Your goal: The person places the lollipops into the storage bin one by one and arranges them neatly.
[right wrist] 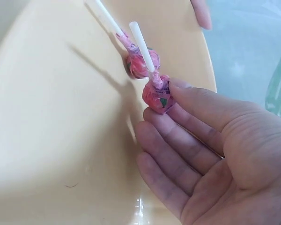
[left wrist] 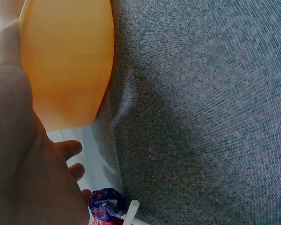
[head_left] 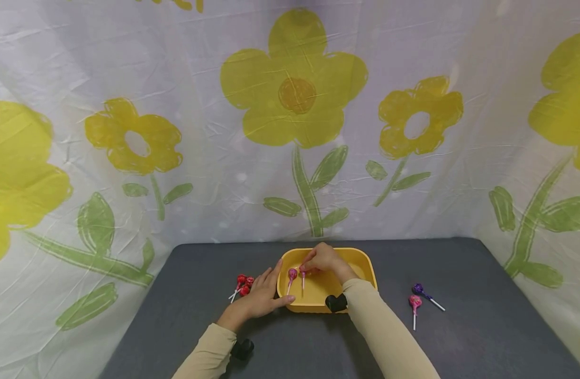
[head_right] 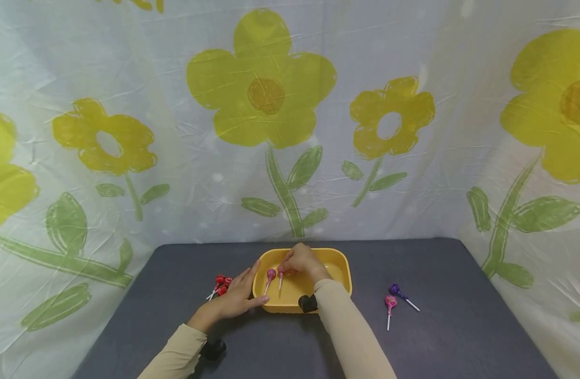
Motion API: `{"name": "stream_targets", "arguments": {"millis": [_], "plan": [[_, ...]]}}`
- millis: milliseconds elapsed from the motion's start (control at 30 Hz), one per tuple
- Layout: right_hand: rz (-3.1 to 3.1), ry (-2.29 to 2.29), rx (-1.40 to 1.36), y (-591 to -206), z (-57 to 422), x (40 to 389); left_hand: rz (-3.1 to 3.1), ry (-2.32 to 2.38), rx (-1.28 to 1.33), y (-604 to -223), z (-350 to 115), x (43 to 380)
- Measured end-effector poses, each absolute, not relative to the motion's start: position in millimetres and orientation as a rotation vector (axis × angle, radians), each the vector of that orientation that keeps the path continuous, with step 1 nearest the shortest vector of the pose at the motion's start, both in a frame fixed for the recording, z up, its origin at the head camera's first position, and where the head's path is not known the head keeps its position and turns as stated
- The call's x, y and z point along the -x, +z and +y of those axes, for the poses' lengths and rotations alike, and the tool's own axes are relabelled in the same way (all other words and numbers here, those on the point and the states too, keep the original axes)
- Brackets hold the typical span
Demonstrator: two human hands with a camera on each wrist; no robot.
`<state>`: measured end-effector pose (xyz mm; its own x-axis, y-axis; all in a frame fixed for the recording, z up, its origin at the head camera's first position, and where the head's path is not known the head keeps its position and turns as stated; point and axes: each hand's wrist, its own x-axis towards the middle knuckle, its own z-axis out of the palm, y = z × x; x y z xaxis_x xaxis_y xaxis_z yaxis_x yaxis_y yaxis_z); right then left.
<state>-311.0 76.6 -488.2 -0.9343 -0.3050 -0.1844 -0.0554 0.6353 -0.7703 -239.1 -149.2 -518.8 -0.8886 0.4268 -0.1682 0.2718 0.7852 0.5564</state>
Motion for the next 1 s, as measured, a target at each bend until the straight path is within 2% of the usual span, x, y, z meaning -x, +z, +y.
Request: {"name": "stream_targets", "arguments": {"millis": [1000], "plan": [[2.545,-1.197,0.22,-486.2,67.3,309.1,2.704,0.775,-0.54,-522.4,-150.4,240.1]]}}
